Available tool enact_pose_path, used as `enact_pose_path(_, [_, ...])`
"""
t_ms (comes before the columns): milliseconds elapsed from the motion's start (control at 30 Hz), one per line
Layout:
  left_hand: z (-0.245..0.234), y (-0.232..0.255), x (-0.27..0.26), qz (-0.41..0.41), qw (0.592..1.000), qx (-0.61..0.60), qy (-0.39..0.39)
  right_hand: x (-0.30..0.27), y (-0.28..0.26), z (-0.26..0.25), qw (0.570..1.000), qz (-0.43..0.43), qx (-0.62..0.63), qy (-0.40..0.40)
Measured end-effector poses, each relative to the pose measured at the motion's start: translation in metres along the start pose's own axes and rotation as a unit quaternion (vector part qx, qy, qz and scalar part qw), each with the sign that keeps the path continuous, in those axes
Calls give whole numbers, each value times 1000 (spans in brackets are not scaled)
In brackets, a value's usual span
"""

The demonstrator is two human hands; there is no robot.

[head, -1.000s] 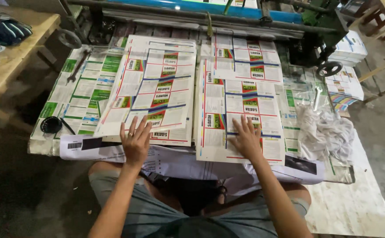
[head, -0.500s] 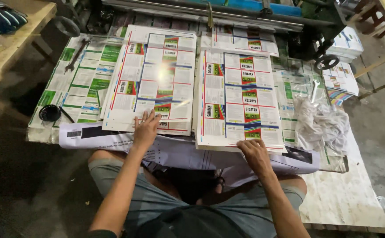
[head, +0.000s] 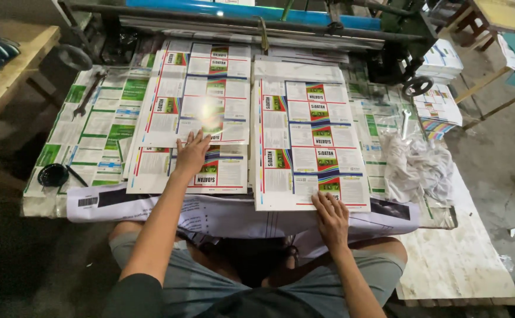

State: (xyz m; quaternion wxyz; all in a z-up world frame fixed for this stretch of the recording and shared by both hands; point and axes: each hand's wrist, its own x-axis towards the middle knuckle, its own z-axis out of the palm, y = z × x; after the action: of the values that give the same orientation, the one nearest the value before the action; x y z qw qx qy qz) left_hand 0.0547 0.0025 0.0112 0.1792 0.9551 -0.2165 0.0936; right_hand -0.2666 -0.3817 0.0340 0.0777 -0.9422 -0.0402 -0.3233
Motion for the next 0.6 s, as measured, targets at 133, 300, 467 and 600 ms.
enact_pose_path(133, [4, -6, 30, 17, 1000, -1, -5, 3, -1, 1, 1000, 16, -5, 5])
enact_pose_path(300, [11, -13, 61, 10, 1000, -17, -19, 6, -3, -2, 1000, 22, 14, 0])
enact_pose_path(467, [20, -14, 81, 11, 999, 42, 10, 13, 5, -5, 999, 29, 8, -32])
enact_pose_path(600, [5, 26, 55, -61, 997, 14, 54, 60, -1, -42, 996, 38, -46, -65])
